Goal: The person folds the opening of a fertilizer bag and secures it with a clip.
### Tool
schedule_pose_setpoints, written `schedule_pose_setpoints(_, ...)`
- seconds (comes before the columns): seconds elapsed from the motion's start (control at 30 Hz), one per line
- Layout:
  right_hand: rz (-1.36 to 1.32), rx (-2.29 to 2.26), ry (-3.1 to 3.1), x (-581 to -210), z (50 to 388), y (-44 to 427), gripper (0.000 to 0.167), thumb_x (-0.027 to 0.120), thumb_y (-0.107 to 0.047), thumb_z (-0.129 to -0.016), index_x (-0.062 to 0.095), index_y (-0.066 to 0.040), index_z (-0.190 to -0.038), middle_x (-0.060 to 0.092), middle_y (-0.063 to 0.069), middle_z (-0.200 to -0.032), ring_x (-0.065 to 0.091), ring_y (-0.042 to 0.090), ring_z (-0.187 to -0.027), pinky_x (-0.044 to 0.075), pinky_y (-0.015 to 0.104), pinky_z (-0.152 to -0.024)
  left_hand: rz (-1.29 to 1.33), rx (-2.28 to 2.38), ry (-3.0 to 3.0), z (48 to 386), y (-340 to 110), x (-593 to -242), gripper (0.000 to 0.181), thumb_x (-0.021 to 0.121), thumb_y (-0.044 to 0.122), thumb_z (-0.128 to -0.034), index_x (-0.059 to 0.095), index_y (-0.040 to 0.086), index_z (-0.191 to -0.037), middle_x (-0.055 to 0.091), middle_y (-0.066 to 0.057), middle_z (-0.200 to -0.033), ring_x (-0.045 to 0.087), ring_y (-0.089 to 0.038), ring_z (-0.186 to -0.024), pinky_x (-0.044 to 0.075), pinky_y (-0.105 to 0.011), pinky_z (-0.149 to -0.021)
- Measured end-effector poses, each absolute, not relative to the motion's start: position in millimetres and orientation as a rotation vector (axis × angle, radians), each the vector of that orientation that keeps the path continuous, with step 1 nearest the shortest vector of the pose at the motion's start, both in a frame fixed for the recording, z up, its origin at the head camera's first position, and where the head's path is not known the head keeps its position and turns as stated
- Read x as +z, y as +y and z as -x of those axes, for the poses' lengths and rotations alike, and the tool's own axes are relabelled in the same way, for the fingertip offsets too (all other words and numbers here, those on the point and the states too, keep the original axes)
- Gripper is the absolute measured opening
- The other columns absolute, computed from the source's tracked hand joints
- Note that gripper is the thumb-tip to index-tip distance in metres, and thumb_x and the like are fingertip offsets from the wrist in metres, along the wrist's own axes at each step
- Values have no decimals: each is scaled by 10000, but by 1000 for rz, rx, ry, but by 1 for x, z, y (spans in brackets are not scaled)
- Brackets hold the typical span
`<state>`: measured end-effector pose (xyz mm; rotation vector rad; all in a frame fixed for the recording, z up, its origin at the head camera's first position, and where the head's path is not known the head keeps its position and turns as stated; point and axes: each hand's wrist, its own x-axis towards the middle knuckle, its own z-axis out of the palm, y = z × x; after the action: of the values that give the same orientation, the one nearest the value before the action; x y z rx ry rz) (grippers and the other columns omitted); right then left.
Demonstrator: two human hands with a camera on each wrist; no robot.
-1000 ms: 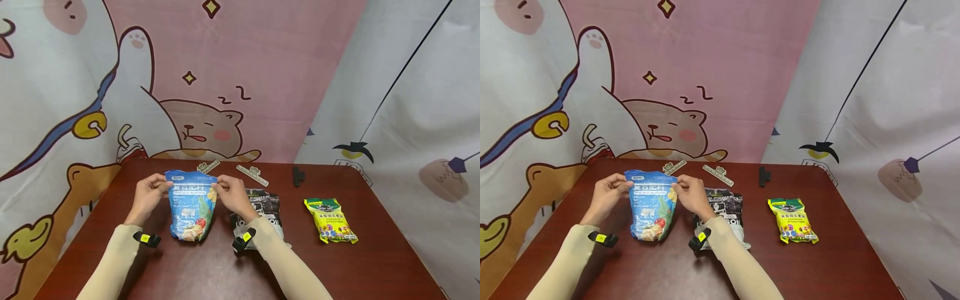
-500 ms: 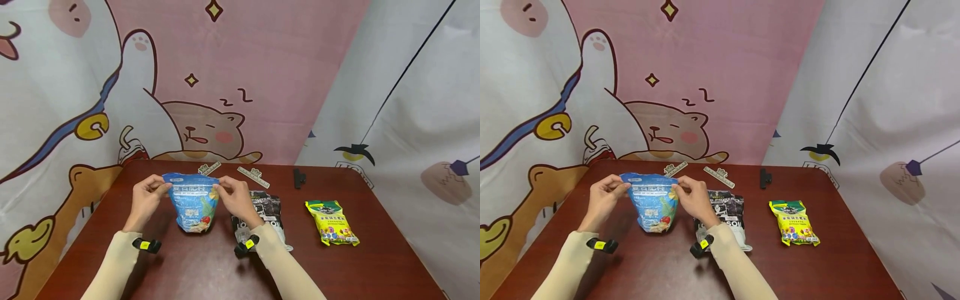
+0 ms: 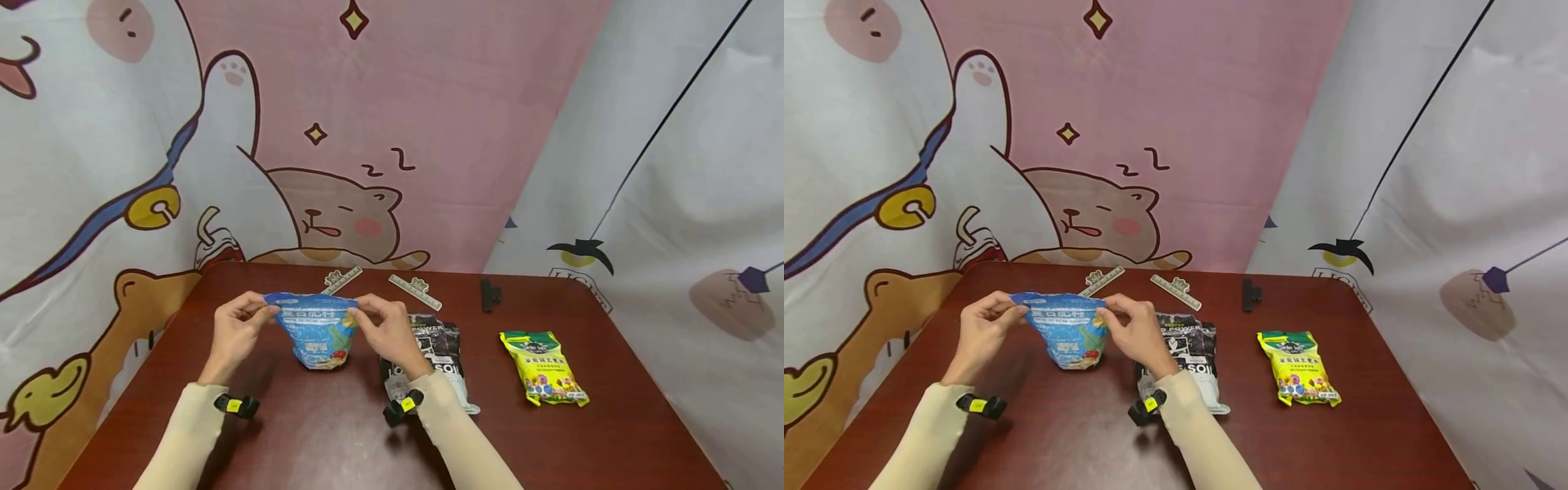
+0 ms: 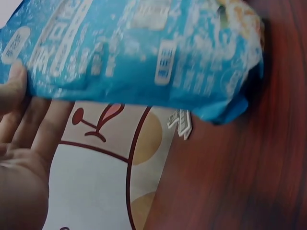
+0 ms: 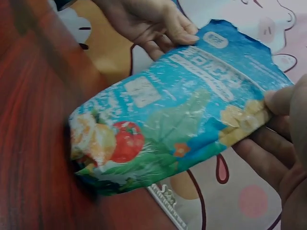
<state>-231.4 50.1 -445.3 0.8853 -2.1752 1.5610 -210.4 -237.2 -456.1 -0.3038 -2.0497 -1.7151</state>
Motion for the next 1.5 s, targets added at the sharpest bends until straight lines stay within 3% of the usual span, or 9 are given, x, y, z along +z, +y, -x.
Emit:
schedule_pose_setpoints(0.2, -890, 1613, -2171, -445, 230, 56, 101, 761, -173, -942, 755, -101, -1012, 805, 79, -909, 778, 183, -770, 633, 295, -717, 427, -1812, -2024, 215, -242, -459, 47, 717, -70, -908, 684, -55, -937, 774, 104, -835, 757, -71, -709, 634, -296, -692)
schedule_pose_setpoints(0.37, -923, 1616, -2160, -441, 230, 55, 101, 753, -150, -945, 752, -92, -1028, 803, 100, -913, 779, 203, -764, 639, 326, -715, 435, -1814, -2064, 214, -247, -460, 73, 721, -43, -915, 683, -65, -974, 777, 66, -849, 768, -123, -734, 638, -312, -720)
schedule_pose_setpoints(0.57, -944, 1622, -2186, -439, 230, 53, 143, 738, -135, -955, 755, -97, -1092, 801, 122, -941, 783, 206, -775, 641, 343, -718, 443, -1695, -2151, 208, -253, -458, 158, 747, -25, -900, 702, -31, -1052, 783, 56, -876, 753, -123, -756, 622, -243, -723)
schedule_pose_setpoints(0.8, -1031, 1561, -2156, -440, 232, 53, 271, 717, -83, -962, 740, -116, -1230, 803, 82, -961, 784, 208, -796, 582, 299, -611, 481, -1724, -2085, 209, -251, -458, 494, 745, -57, -889, 641, 42, -1361, 781, -22, -934, 732, -139, -769, 618, -226, -732)
schedule_pose_setpoints(0.9, -1107, 1523, -2115, -440, 233, 53, 332, 694, -45, -969, 712, -88, -1297, 792, 87, -1087, 773, 206, -791, 536, 270, -578, 510, -1753, -2056, 209, -250, -458, 618, 719, -102, -889, 560, 53, -1466, 768, -1, -930, 738, -93, -791, 621, -236, -767)
schedule_pose_setpoints(1.03, -1164, 1428, -2093, -439, 234, 53, 341, 669, -29, -981, 718, -122, -1306, 777, 50, -1151, 634, 90, -642, 442, 189, -531, 465, -1715, -2082, 208, -249, -457, 521, 728, -69, -897, 629, 45, -1396, 765, 93, -913, 722, -68, -768, 605, -189, -735)
schedule_pose_setpoints(1.17, -1201, 1321, -2085, -439, 234, 53, 359, 641, 8, -986, 731, -157, -1291, 766, 3, -970, 444, 11, -592, 358, 160, -517, 451, -1660, -2151, 207, -251, -457, 329, 745, 9, -913, 741, 35, -1241, 771, 95, -962, 671, -125, -770, 571, -170, -671)
schedule_pose_setpoints(1.27, -1222, 1256, -2082, -438, 233, 52, 373, 620, 28, -988, 725, -149, -1299, 716, 6, -877, 420, -1, -612, 358, 149, -539, 490, -1658, -2186, 208, -253, -456, 294, 737, 27, -927, 755, 45, -1220, 771, 54, -1039, 649, -164, -815, 554, -177, -664)
schedule_pose_setpoints(1.5, -1212, 1167, -2107, -436, 229, 52, 366, 624, 8, -993, 701, -117, -1328, 612, -7, -834, 398, 17, -637, 357, 142, -577, 530, -1622, -2256, 210, -257, -453, 337, 738, 82, -941, 738, 113, -1276, 760, 11, -1101, 622, -96, -836, 485, -208, -625)
